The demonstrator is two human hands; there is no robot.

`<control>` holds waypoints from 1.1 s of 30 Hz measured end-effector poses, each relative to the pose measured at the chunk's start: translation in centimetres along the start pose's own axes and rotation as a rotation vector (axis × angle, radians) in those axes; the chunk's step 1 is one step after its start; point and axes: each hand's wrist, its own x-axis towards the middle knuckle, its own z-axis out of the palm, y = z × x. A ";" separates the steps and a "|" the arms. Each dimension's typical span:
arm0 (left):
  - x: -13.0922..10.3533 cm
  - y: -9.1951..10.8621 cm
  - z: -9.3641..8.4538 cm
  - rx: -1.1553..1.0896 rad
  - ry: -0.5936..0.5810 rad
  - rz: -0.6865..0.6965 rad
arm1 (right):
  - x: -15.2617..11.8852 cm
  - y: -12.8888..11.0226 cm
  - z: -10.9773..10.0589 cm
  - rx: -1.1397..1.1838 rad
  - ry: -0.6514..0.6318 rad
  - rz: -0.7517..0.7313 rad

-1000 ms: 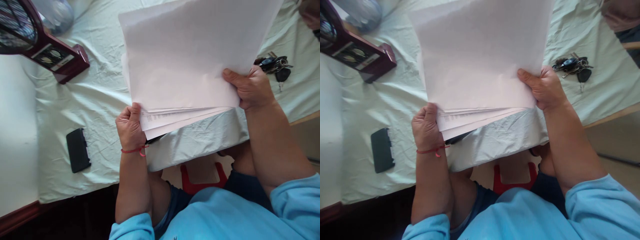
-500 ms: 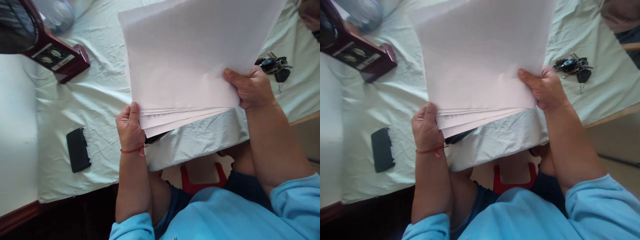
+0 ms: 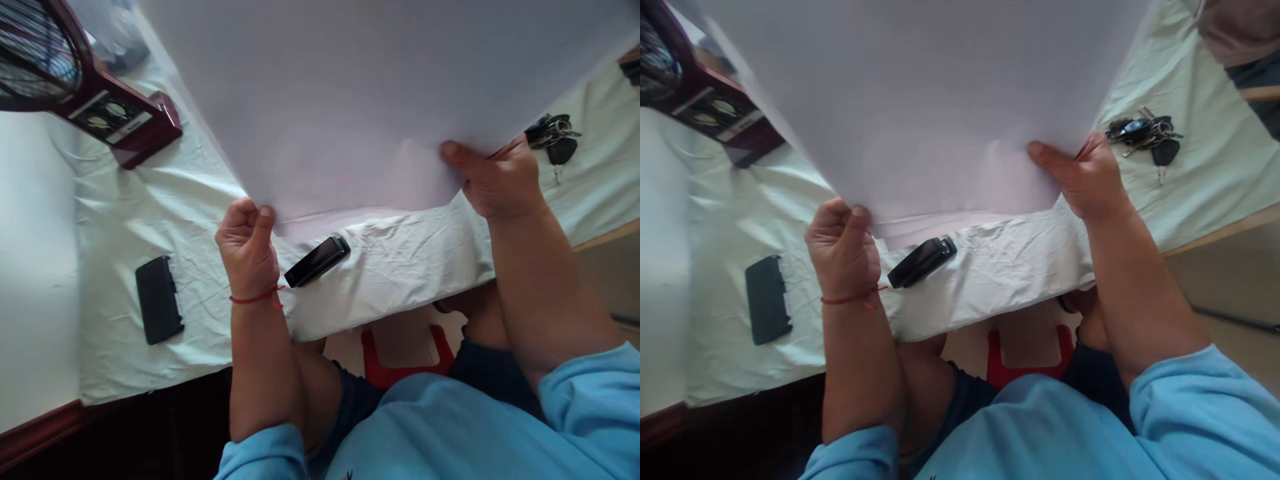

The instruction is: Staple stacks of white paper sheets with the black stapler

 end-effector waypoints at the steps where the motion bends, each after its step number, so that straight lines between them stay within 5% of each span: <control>1: 0.0 0.0 -0.1 0.004 -0.006 0.003 | 0.1 0.2 0.0 -0.016 0.000 -0.020; 12: 1.1 -2.0 -1.1 0.106 0.054 0.004 | -0.1 1.3 -1.6 -0.138 0.021 -0.023; 20: 0.8 -2.3 -1.3 0.165 0.024 -0.078 | -0.9 -0.8 -1.5 -0.298 -0.251 0.046; 28: 0.9 -1.7 -0.4 0.036 -0.009 0.076 | -1.4 0.1 -0.8 -0.298 -0.098 -0.055; 33: 0.7 -2.1 -0.8 0.125 -0.016 0.029 | -0.9 -0.7 -1.2 -0.392 -0.207 0.025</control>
